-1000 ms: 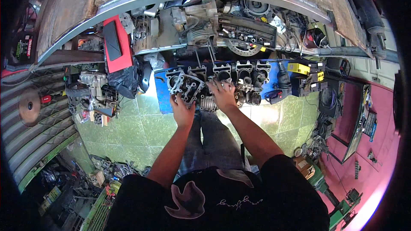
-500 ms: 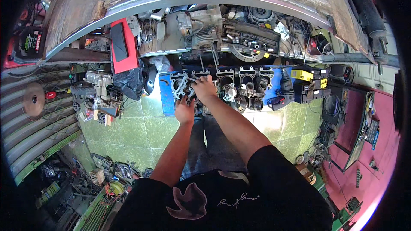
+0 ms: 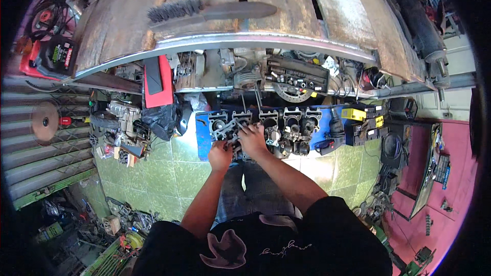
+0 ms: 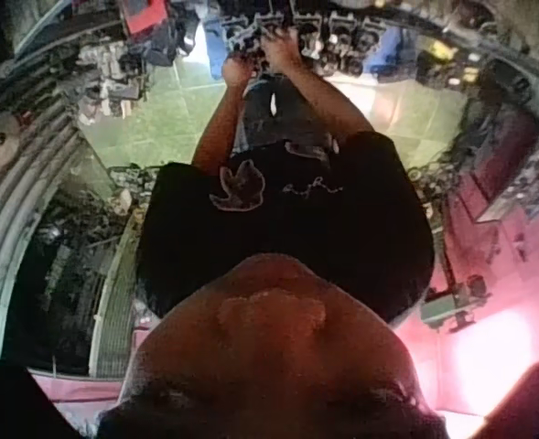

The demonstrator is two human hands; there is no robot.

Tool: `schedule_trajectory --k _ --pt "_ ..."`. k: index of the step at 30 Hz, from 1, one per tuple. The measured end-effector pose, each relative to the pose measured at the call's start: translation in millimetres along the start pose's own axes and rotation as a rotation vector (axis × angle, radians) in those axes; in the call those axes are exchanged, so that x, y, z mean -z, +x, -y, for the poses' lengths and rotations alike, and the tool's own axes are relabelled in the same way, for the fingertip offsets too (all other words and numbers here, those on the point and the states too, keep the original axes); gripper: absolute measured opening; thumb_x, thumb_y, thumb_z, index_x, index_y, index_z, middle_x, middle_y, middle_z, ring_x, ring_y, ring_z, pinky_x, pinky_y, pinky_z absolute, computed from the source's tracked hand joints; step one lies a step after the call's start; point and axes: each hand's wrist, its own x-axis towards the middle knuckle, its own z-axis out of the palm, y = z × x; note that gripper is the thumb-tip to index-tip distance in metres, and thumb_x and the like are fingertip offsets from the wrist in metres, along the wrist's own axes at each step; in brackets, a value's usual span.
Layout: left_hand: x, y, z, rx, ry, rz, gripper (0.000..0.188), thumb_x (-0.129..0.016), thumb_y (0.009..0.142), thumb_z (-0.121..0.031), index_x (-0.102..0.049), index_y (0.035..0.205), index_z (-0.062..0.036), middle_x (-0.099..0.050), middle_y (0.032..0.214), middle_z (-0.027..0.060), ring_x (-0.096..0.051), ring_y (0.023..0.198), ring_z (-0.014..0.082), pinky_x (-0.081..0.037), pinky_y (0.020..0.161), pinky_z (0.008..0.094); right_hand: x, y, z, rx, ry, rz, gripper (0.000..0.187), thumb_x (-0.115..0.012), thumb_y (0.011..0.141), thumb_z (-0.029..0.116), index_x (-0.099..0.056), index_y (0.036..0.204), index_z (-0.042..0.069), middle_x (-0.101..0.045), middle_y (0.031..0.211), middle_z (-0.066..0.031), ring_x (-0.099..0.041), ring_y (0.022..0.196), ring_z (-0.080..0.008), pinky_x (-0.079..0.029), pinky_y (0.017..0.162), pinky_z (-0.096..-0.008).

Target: The person places two bottles of red motor oil on a metal shelf in a workshop. They then pick up a metal engine part and a sanding block, proceeding to sand the surface of the part repeatedly. The person rotates the part to sand different sides and edges, focusing on smoothing the metal surface.

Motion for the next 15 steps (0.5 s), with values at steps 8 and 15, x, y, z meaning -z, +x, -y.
schedule_trajectory --k 8,15 --pt "127 3 -37 -0.218 -0.099 0.072 0.024 -0.078 0.081 -0.013 -0.075 0.101 -0.001 -0.071 0.093 0.0184 -0.071 0.085 0.038 -0.057 0.075 0.0442 95 7 64 0.054 0.13 -0.119 0.02 -0.08 0.081 0.027 -0.073 0.094 0.014 -0.069 0.1 -0.0006 -0.058 0.11 -0.0235 -0.033 0.099 -0.0537" --pt "294 44 -92 -0.398 -0.05 -0.011 0.024 -0.077 0.081 -0.011 -0.074 0.103 -0.0036 -0.07 0.093 0.0148 -0.071 0.08 0.0358 -0.056 0.068 0.0431 214 75 151 0.226 0.168 -0.266 0.023 -0.081 0.079 0.026 -0.071 0.091 0.01 -0.068 0.096 -0.0052 -0.059 0.107 -0.0247 -0.034 0.095 -0.0506"
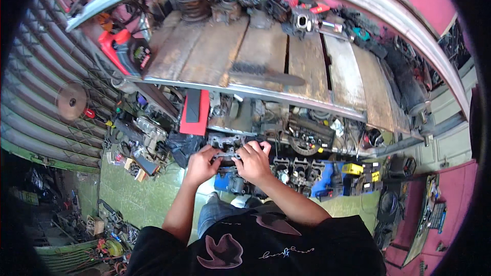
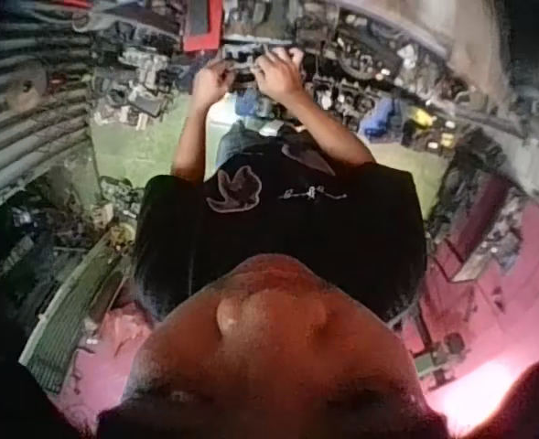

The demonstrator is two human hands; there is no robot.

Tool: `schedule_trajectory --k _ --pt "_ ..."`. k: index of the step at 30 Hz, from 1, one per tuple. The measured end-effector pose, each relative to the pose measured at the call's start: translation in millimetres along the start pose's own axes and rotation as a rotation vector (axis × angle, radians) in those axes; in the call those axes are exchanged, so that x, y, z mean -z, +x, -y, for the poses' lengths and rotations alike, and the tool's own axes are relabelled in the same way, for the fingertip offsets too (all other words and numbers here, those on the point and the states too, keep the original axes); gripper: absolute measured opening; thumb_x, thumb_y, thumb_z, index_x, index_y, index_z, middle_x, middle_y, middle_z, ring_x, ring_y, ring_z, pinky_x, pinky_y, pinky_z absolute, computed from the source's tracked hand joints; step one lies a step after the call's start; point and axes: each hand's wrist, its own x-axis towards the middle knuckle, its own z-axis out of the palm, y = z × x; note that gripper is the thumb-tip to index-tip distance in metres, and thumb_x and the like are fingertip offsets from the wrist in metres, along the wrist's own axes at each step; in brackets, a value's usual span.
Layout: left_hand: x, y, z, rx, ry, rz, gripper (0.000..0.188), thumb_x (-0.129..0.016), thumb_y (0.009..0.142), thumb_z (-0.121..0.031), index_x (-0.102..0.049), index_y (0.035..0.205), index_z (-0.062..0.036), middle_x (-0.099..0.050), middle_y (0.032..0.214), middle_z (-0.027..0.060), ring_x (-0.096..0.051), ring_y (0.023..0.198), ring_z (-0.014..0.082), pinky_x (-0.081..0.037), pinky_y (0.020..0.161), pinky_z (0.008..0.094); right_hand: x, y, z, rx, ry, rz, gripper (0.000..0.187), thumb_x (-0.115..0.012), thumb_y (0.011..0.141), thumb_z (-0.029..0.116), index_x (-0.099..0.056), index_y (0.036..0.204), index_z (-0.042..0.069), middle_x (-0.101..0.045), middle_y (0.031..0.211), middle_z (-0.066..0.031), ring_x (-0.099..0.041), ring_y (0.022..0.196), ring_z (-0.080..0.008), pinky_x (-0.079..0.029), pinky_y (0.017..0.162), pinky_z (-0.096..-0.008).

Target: The person places two bottles of red motor oil on a metal shelf in a workshop. They then pick up a metal engine part and a sanding block, proceeding to sand the surface of the part repeatedly. The person rotates the part to sand different sides and edges, focusing on smoothing the metal surface.

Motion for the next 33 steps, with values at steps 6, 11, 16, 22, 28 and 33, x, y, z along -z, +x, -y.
schedule_trajectory --k 6,11,16,22,28,33 --pt "131 79 -7 -0.255 -0.002 -0.235 0.023 -0.077 0.081 -0.007 -0.073 0.103 0.001 -0.06 0.079 0.015 -0.059 0.068 0.0307 -0.046 0.063 0.0398 50 128 70 0.108 -0.076 -0.252 0.024 -0.08 0.082 0.028 -0.069 0.096 0.012 -0.066 0.098 -0.0043 -0.058 0.107 -0.0277 -0.033 0.094 -0.0515" --pt "198 160 12 -0.28 0.031 -0.216 0.025 -0.076 0.086 -0.015 -0.073 0.105 0.0012 -0.063 0.083 0.0158 -0.063 0.069 0.031 -0.049 0.065 0.0401 47 229 89 0.004 -0.135 -0.328 0.023 -0.081 0.082 0.03 -0.074 0.095 0.013 -0.072 0.098 -0.0029 -0.06 0.106 -0.0247 -0.033 0.092 -0.0494" --pt "209 224 62 -0.394 0.167 -0.193 0.026 -0.077 0.086 -0.019 -0.075 0.103 0.0007 -0.069 0.089 0.0186 -0.069 0.077 0.0366 -0.053 0.068 0.0451 21 285 83 -0.162 -0.193 -0.252 0.025 -0.08 0.083 0.031 -0.078 0.103 0.016 -0.074 0.101 -0.0028 -0.061 0.108 -0.0236 -0.032 0.094 -0.0498" --pt "191 242 65 -0.318 0.142 -0.112 0.035 -0.083 0.082 -0.031 -0.077 0.103 -0.0037 -0.073 0.092 0.0174 -0.073 0.083 0.0363 -0.056 0.072 0.0454 13 300 61 -0.228 -0.33 -0.195 0.027 -0.081 0.082 0.029 -0.078 0.107 0.021 -0.076 0.102 -0.0015 -0.061 0.108 -0.0248 -0.032 0.093 -0.0511" --pt "176 223 61 -0.227 0.141 -0.259 0.055 -0.09 0.073 -0.041 -0.075 0.114 -0.008 -0.07 0.111 0.0128 -0.07 0.094 0.0349 -0.056 0.08 0.0451 25 283 46 -0.268 -0.312 -0.136 0.034 -0.077 0.088 0.034 -0.075 0.122 0.029 -0.076 0.114 -0.0005 -0.061 0.111 -0.0252 -0.032 0.096 -0.0527" --pt "189 223 76 -0.165 0.274 -0.385 0.085 -0.094 0.06 -0.055 -0.07 0.126 -0.0068 -0.065 0.126 0.0137 -0.055 0.122 0.0352 -0.046 0.1 0.0504 71 251 18 -0.504 -0.484 -0.139 0.057 -0.077 0.086 0.034 -0.062 0.14 0.028 -0.067 0.138 -0.0034 -0.056 0.128 -0.0282 -0.031 0.104 -0.0582"
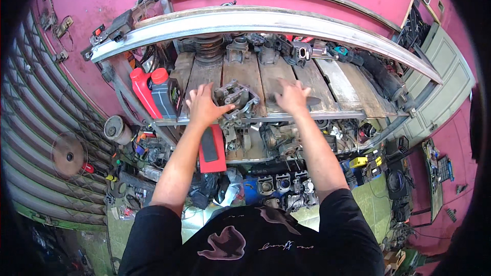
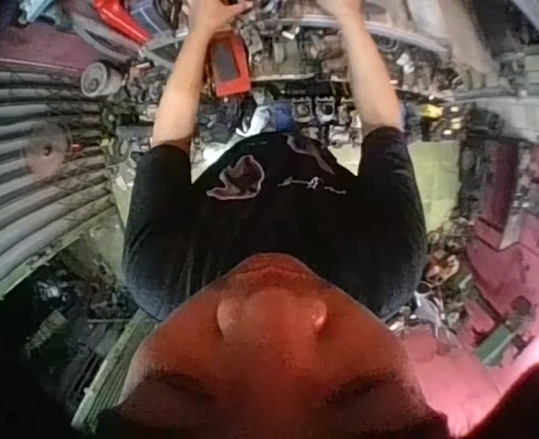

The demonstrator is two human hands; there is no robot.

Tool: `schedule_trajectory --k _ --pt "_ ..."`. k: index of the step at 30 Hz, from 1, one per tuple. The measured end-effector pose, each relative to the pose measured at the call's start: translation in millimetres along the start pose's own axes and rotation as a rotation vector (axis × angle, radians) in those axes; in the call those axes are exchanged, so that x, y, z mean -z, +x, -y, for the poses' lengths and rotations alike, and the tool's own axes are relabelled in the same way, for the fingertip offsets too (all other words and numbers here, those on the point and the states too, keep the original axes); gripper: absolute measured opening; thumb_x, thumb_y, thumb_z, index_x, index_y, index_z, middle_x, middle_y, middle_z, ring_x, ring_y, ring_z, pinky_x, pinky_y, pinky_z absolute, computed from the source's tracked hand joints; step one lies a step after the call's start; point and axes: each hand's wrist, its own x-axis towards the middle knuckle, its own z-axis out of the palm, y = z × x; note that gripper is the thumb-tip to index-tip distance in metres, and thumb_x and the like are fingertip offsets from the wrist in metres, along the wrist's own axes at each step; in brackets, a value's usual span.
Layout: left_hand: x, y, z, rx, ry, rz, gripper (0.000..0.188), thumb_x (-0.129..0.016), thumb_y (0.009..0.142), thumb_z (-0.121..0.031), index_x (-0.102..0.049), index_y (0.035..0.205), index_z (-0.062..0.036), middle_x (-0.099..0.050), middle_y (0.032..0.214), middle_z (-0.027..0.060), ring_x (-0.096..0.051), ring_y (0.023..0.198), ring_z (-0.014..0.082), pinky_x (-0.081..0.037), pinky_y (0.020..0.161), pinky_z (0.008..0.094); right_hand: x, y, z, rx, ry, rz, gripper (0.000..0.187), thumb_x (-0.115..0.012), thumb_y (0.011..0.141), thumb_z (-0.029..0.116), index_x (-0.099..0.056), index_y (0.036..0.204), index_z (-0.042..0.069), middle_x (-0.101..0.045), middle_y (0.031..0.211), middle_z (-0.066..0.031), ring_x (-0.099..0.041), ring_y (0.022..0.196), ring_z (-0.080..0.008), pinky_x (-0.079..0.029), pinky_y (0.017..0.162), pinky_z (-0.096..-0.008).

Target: The person places two bottles of red motor oil on a metal shelf in a workshop. They then pick up a metal engine part and a sanding block, proceeding to sand the surface of the part repeatedly. The person rotates the part to sand different sides and edges, focusing on smoothing the metal surface.

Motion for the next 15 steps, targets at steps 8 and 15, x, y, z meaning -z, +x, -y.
schedule_trajectory --k 8,15 --pt "0 2 -18 0.168 -0.007 0.201 0.09 -0.091 0.059 -0.064 -0.071 0.124 -0.0045 -0.069 0.126 0.0149 -0.053 0.127 0.0345 -0.037 0.106 0.062 7 -13 -70 0.004 -0.227 0.235 0.08 -0.079 0.082 0.022 -0.046 0.155 0.028 -0.059 0.147 -0.0096 -0.041 0.144 -0.0417 -0.012 0.118 -0.0766" --pt "-20 -18 -60 0.244 0.118 0.052 0.089 -0.085 0.063 -0.071 -0.068 0.114 -0.0001 -0.066 0.123 0.0169 -0.052 0.127 0.0369 -0.037 0.101 0.0642 2 -12 -103 0.01 -0.341 0.27 0.066 -0.085 0.079 0.03 -0.063 0.14 0.017 -0.069 0.132 -0.0121 -0.049 0.14 -0.0384 -0.015 0.118 -0.0749"
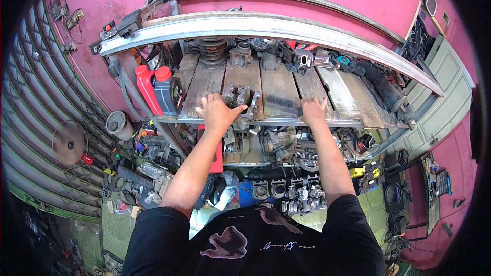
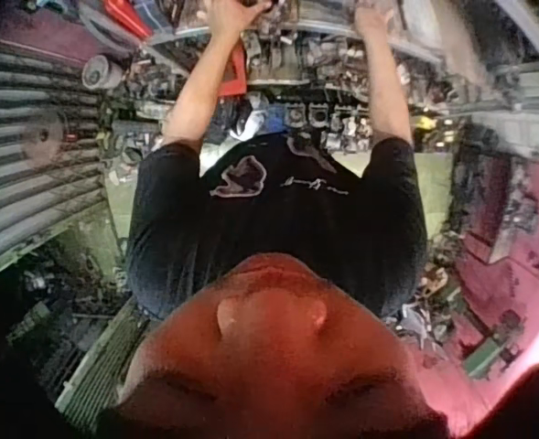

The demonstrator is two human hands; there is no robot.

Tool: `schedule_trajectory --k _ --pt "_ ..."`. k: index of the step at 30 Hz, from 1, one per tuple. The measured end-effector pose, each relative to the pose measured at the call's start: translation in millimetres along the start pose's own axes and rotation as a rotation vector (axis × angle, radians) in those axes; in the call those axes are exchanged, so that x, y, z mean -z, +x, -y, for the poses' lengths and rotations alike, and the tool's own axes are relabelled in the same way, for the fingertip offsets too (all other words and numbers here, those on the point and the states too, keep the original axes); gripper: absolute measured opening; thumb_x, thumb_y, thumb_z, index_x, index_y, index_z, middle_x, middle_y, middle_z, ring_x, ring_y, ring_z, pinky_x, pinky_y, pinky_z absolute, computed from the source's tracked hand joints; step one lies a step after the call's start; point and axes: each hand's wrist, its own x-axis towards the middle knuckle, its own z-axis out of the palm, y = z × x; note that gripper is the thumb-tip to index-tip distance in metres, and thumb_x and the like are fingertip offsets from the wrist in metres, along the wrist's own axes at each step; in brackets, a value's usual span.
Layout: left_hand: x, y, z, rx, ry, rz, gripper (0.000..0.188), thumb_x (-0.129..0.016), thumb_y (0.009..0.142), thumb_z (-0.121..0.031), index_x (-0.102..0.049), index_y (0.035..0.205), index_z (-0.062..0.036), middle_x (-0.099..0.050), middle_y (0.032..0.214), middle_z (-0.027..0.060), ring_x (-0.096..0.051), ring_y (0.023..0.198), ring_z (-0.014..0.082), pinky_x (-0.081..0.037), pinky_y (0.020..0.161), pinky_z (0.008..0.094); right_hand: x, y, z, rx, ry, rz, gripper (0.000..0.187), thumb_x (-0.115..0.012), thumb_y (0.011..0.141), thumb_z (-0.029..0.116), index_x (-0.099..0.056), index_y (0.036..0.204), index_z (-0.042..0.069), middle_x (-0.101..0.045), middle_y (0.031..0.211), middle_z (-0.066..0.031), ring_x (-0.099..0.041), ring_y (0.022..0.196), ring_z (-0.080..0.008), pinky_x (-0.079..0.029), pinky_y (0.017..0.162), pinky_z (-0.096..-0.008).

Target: The person places two bottles of red motor oil on a metal shelf in a workshop. They then pick up a metal engine part and a sanding block, proceeding to sand the surface of the part repeatedly. The person rotates the part to sand different sides and edges, focusing on smoothing the metal surface.

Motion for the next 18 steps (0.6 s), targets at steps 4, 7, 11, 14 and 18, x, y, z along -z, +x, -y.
schedule_trajectory --k 4,7,11,14,18 --pt "7 12 21 -0.072 -0.103 0.127 0.091 -0.088 0.062 -0.067 -0.065 0.123 -0.0034 -0.064 0.13 0.0185 -0.05 0.13 0.0387 -0.035 0.106 0.065 18 -23 0 0.054 0.059 0.065 0.058 -0.082 0.083 0.031 -0.065 0.137 0.016 -0.075 0.121 -0.0117 -0.054 0.136 -0.0389 -0.017 0.116 -0.0747" --pt "10 36 48 -0.193 -0.202 0.293 0.101 -0.091 0.061 -0.063 -0.058 0.139 -0.0081 -0.06 0.14 0.0213 -0.047 0.135 0.0409 -0.034 0.112 0.0622 24 -46 15 -0.002 0.265 0.083 0.048 -0.078 0.089 0.029 -0.066 0.134 0.015 -0.076 0.117 -0.0126 -0.064 0.123 -0.0368 -0.026 0.114 -0.0687" --pt "-26 92 76 -0.445 -0.287 0.556 0.123 -0.094 0.06 -0.06 -0.038 0.161 -0.0188 -0.052 0.15 0.026 -0.042 0.141 0.0451 -0.036 0.117 0.0514 -80 -50 -6 -0.142 1.348 -0.043 0.037 -0.068 0.1 0.036 -0.062 0.13 0.016 -0.078 0.098 -0.0073 -0.072 0.1 -0.0276 -0.028 0.11 -0.0667" --pt "-26 116 90 -0.481 -0.361 0.737 0.122 -0.094 0.064 -0.053 -0.033 0.163 -0.0198 -0.053 0.149 0.028 -0.043 0.142 0.0465 -0.036 0.119 0.0472 -41 -75 36 -0.364 1.26 -0.18 0.028 -0.063 0.104 0.029 -0.057 0.123 0.009 -0.078 0.097 -0.011 -0.073 0.088 -0.0218 -0.047 0.095 -0.0423" --pt "-47 132 88 -0.581 -0.57 0.816 0.116 -0.094 0.065 -0.049 -0.037 0.162 -0.0198 -0.056 0.146 0.0273 -0.046 0.14 0.0442 -0.037 0.118 0.0475 -76 -73 34 -0.367 1.252 -0.391 0.038 -0.072 0.097 0.033 -0.054 0.126 0.016 -0.077 0.101 -0.0093 -0.071 0.098 -0.0229 -0.035 0.1 -0.0539"
